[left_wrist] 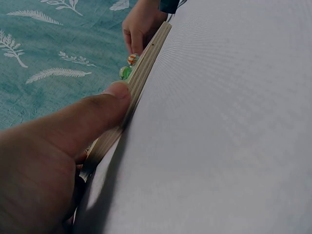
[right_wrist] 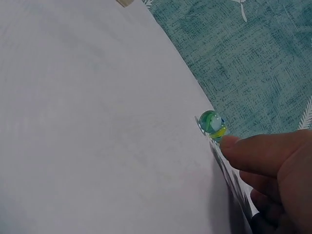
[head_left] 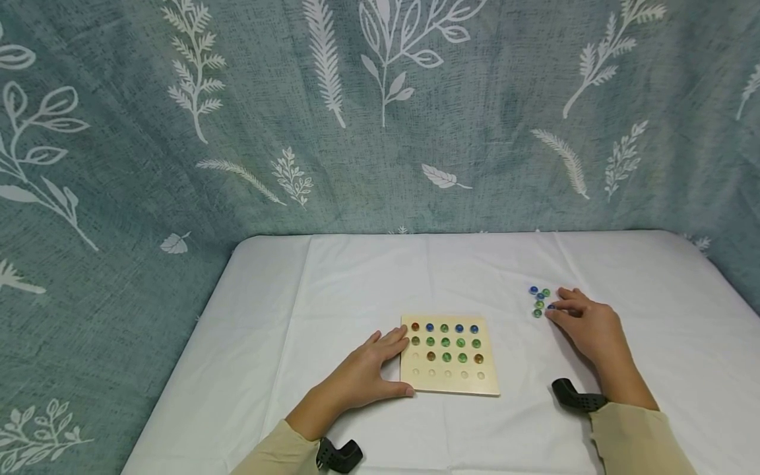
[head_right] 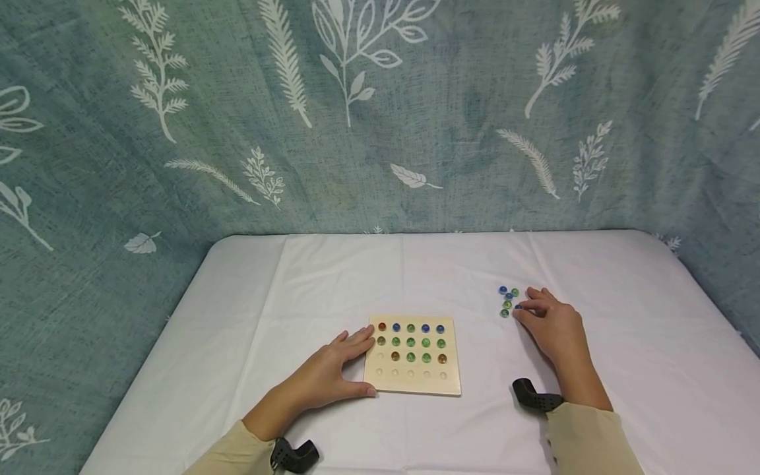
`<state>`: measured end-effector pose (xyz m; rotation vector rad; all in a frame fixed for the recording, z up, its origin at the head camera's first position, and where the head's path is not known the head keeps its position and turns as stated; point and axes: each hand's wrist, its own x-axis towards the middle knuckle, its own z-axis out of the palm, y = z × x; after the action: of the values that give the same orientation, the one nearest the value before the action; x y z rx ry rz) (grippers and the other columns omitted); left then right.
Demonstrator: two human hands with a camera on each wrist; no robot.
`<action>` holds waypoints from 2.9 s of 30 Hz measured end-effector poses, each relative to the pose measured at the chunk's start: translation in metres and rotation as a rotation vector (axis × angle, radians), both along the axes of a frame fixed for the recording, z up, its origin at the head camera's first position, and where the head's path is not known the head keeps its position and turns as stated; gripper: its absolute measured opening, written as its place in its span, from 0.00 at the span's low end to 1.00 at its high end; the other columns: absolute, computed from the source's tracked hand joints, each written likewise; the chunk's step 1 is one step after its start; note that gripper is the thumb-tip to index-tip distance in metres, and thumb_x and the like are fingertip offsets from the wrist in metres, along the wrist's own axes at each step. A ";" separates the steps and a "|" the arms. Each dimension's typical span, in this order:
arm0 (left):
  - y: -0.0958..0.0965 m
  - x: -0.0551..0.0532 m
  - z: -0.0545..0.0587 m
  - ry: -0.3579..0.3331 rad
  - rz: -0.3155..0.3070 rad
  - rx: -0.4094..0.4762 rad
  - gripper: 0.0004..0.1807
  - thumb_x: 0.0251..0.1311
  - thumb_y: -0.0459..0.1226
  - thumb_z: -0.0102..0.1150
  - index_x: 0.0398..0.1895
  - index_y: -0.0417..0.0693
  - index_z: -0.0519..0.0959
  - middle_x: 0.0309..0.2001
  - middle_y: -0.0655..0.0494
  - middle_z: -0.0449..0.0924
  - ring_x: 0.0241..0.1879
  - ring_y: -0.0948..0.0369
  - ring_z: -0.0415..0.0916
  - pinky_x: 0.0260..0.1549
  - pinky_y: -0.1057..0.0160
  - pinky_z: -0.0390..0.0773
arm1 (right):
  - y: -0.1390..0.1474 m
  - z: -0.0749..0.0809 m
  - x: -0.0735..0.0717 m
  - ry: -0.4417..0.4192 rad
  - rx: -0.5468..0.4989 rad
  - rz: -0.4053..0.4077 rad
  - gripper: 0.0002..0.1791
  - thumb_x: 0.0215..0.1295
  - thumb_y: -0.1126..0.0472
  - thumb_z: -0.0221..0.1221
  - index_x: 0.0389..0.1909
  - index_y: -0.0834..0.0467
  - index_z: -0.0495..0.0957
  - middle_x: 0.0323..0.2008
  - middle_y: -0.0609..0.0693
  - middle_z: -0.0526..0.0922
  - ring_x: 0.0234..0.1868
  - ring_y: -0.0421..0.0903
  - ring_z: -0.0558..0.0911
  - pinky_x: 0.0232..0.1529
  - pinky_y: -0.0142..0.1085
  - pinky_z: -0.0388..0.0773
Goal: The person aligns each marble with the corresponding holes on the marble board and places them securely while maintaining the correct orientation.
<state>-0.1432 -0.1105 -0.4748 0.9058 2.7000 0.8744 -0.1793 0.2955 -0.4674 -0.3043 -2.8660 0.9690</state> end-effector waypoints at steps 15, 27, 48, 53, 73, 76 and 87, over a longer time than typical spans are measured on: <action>0.000 0.001 -0.001 0.008 -0.001 0.006 0.50 0.47 0.60 0.71 0.71 0.47 0.67 0.76 0.62 0.55 0.76 0.64 0.52 0.77 0.54 0.51 | -0.046 0.030 0.008 0.129 -0.077 0.144 0.22 0.66 0.48 0.63 0.49 0.63 0.83 0.69 0.56 0.69 0.74 0.59 0.62 0.65 0.66 0.63; 0.000 0.001 0.001 -0.007 -0.001 0.003 0.50 0.48 0.60 0.71 0.71 0.47 0.67 0.76 0.61 0.55 0.76 0.63 0.51 0.77 0.54 0.50 | -0.132 0.041 0.026 0.207 -0.066 0.402 0.13 0.61 0.57 0.68 0.43 0.59 0.87 0.66 0.50 0.75 0.73 0.53 0.65 0.64 0.57 0.72; -0.004 0.001 0.001 0.018 -0.030 0.000 0.49 0.51 0.62 0.67 0.72 0.46 0.66 0.77 0.60 0.54 0.76 0.62 0.51 0.77 0.52 0.51 | -0.189 0.030 0.036 0.084 0.057 0.687 0.09 0.59 0.59 0.69 0.39 0.57 0.87 0.68 0.53 0.72 0.75 0.54 0.60 0.64 0.57 0.73; -0.004 0.001 0.001 0.020 -0.036 0.005 0.49 0.51 0.61 0.67 0.72 0.46 0.66 0.77 0.59 0.54 0.76 0.63 0.51 0.77 0.52 0.52 | -0.192 0.028 0.036 0.084 0.091 0.689 0.10 0.59 0.59 0.69 0.40 0.58 0.87 0.69 0.54 0.71 0.75 0.54 0.60 0.64 0.58 0.72; -0.003 0.002 0.002 -0.013 -0.032 -0.010 0.49 0.52 0.61 0.67 0.73 0.47 0.64 0.77 0.60 0.53 0.76 0.63 0.50 0.77 0.52 0.50 | -0.193 0.021 0.040 0.089 0.125 0.691 0.12 0.59 0.57 0.68 0.42 0.59 0.87 0.69 0.53 0.71 0.75 0.53 0.61 0.64 0.53 0.75; -0.002 0.001 0.001 0.000 -0.037 -0.008 0.49 0.52 0.61 0.67 0.73 0.46 0.64 0.77 0.59 0.53 0.76 0.63 0.50 0.77 0.52 0.51 | -0.193 0.021 0.039 0.089 0.127 0.690 0.13 0.59 0.57 0.68 0.42 0.59 0.87 0.69 0.53 0.71 0.75 0.53 0.61 0.64 0.53 0.75; -0.002 0.000 0.001 -0.008 -0.034 0.004 0.49 0.52 0.60 0.68 0.73 0.46 0.64 0.77 0.60 0.53 0.76 0.64 0.50 0.77 0.52 0.51 | -0.191 0.023 0.038 0.120 0.131 0.705 0.13 0.59 0.57 0.69 0.42 0.59 0.87 0.68 0.54 0.71 0.75 0.55 0.61 0.63 0.54 0.75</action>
<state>-0.1428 -0.1129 -0.4736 0.9448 2.6688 0.8747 -0.1411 0.1045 -0.4445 0.7954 -2.9285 0.8182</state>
